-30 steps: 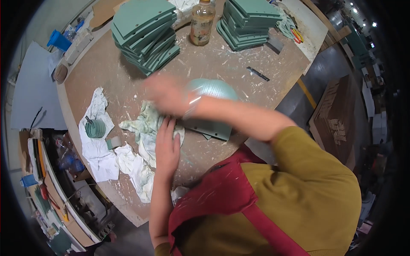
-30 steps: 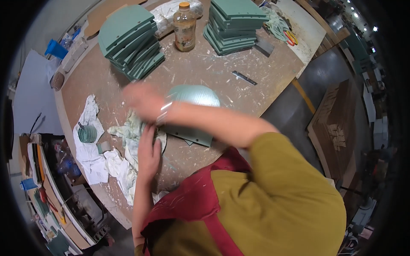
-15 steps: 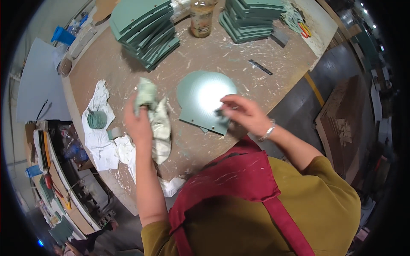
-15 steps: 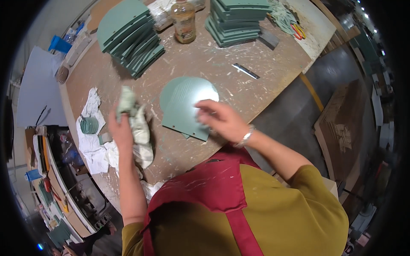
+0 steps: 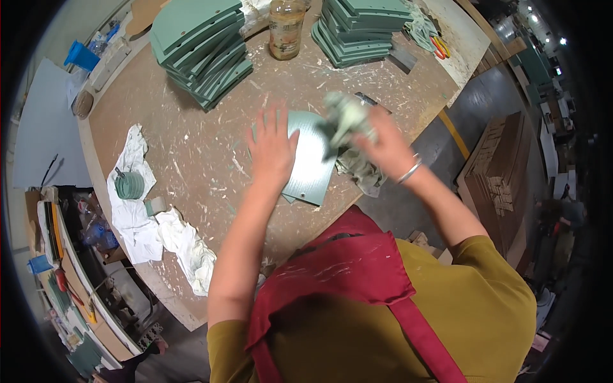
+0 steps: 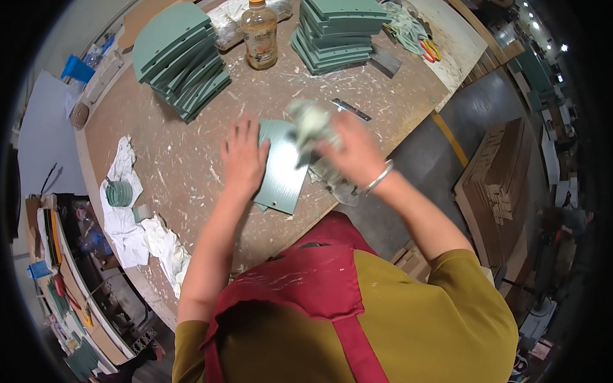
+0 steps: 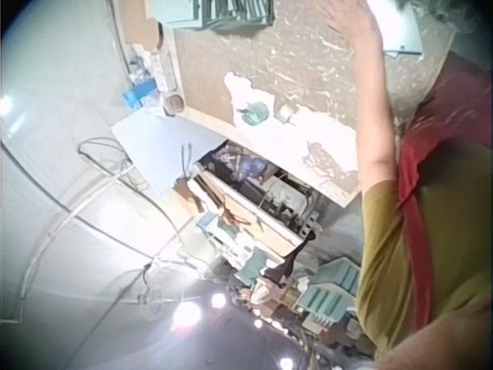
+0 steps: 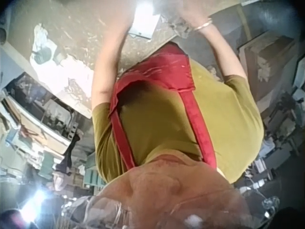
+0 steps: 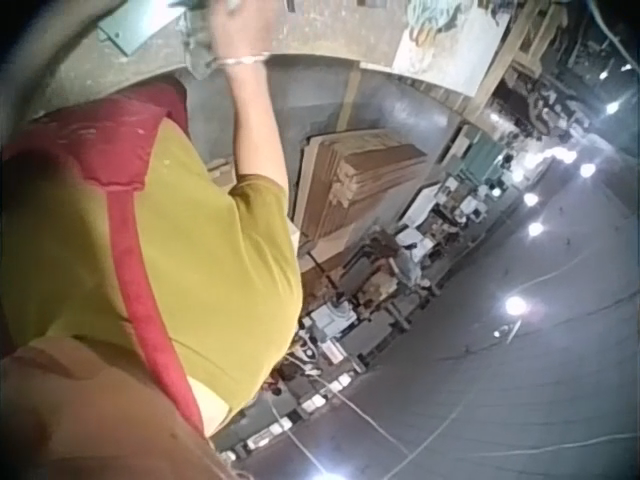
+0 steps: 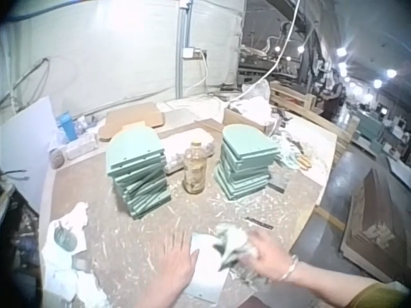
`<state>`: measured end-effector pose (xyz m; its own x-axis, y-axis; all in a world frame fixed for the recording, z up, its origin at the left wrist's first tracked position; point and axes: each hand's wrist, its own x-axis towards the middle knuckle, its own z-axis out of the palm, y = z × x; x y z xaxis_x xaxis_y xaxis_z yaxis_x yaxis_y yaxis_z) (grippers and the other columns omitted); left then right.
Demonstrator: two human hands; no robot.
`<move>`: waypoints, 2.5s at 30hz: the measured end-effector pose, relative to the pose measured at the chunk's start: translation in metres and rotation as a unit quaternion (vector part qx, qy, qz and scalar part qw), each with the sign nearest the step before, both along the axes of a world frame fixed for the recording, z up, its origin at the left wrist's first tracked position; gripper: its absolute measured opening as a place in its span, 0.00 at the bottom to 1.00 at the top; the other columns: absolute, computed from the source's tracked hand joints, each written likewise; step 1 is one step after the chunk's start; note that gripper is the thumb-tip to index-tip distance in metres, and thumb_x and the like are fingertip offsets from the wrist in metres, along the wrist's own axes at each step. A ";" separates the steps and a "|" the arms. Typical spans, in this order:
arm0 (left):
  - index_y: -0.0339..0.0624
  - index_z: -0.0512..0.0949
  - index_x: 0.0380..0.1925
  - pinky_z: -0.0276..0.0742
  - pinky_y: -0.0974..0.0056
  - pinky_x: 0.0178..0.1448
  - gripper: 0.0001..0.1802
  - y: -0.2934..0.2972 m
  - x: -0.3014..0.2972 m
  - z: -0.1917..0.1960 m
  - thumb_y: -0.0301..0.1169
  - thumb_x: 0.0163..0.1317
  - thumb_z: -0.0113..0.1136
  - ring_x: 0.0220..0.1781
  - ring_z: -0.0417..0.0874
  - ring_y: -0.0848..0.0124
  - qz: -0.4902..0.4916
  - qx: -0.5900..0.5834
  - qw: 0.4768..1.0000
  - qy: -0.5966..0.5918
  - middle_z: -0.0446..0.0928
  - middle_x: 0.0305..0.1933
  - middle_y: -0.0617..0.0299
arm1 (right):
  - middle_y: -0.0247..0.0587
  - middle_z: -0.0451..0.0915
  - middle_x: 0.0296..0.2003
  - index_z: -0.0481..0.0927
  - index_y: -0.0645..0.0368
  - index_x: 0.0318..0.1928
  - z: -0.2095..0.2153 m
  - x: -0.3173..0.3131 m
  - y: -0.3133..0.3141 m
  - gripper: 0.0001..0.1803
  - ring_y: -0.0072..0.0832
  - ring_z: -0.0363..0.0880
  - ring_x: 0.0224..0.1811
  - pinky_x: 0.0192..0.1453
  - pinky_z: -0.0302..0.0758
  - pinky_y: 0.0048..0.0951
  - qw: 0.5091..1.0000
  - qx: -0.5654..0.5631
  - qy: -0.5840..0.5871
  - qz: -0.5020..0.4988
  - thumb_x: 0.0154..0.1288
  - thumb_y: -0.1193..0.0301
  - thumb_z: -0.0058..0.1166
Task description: The person cleans green wooden furniture panels using a white cloth and a green scouring pad, wiping the surfaces and edges before stacking them.
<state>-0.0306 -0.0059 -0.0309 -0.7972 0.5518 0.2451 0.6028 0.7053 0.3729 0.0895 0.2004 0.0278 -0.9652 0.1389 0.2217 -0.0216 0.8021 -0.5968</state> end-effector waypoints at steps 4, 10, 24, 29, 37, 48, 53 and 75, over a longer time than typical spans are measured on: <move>0.47 0.61 0.68 0.49 0.41 0.73 0.28 0.005 0.000 -0.018 0.41 0.69 0.45 0.75 0.55 0.54 -0.073 -0.064 0.995 -0.012 0.59 0.73 0.58 | 0.44 0.71 0.37 0.74 0.53 0.40 -0.047 0.002 -0.049 0.12 0.42 0.74 0.39 0.43 0.72 0.41 0.981 0.162 0.000 0.107 0.53 0.73 0.54; 0.48 0.62 0.67 0.50 0.41 0.72 0.27 0.004 0.001 -0.014 0.39 0.70 0.44 0.74 0.55 0.54 -0.069 -0.074 0.995 -0.007 0.60 0.72 0.60 | 0.47 0.73 0.38 0.74 0.57 0.42 -0.060 -0.059 -0.010 0.12 0.47 0.75 0.43 0.45 0.73 0.44 0.992 0.127 0.016 -0.004 0.56 0.71 0.54; 0.48 0.66 0.65 0.50 0.41 0.72 0.25 0.005 0.006 -0.017 0.38 0.68 0.48 0.74 0.56 0.53 -0.044 -0.025 0.999 -0.012 0.62 0.71 0.62 | 0.50 0.75 0.44 0.75 0.57 0.47 -0.061 -0.049 0.029 0.16 0.50 0.75 0.46 0.49 0.74 0.44 0.991 0.080 -0.073 -0.073 0.56 0.75 0.50; 0.51 0.69 0.62 0.50 0.41 0.72 0.22 -0.005 -0.004 -0.021 0.35 0.68 0.48 0.74 0.56 0.53 -0.089 0.014 0.996 -0.007 0.64 0.70 0.61 | 0.52 0.75 0.44 0.74 0.58 0.48 -0.027 -0.035 0.009 0.17 0.52 0.75 0.46 0.49 0.74 0.45 0.996 -0.020 0.000 -0.091 0.57 0.75 0.50; 0.47 0.72 0.59 0.54 0.43 0.71 0.20 -0.012 -0.015 -0.025 0.31 0.66 0.51 0.73 0.57 0.49 -0.077 0.062 0.993 -0.063 0.66 0.68 0.58 | 0.43 0.72 0.38 0.75 0.58 0.44 -0.032 0.047 -0.043 0.20 0.43 0.74 0.43 0.44 0.74 0.39 0.953 0.066 -0.082 0.283 0.46 0.81 0.52; 0.46 0.59 0.69 0.50 0.41 0.73 0.50 -0.037 0.087 -0.007 0.57 0.49 0.66 0.76 0.52 0.52 -0.187 -0.106 0.976 -0.010 0.50 0.75 0.50 | 0.38 0.81 0.42 0.76 0.64 0.53 -0.007 0.030 -0.004 0.17 0.23 0.76 0.45 0.53 0.71 0.27 0.961 -0.264 -0.049 -0.061 0.64 0.73 0.55; 0.44 0.70 0.60 0.66 0.47 0.65 0.33 -0.046 0.079 -0.012 0.47 0.57 0.63 0.65 0.70 0.51 -0.202 -0.003 0.971 0.128 0.67 0.67 0.51 | 0.30 0.80 0.44 0.76 0.63 0.53 -0.003 0.024 0.016 0.16 0.16 0.75 0.44 0.50 0.72 0.21 0.924 -0.377 0.006 -0.064 0.67 0.72 0.54; 0.40 0.59 0.67 0.60 0.56 0.73 0.31 -0.075 0.026 0.010 0.50 0.75 0.35 0.70 0.64 0.63 0.133 0.669 0.486 -0.546 0.64 0.69 0.57 | 0.35 0.81 0.43 0.76 0.64 0.53 -0.026 -0.008 0.031 0.17 0.21 0.79 0.41 0.47 0.75 0.24 0.835 -0.522 0.013 -0.176 0.66 0.69 0.56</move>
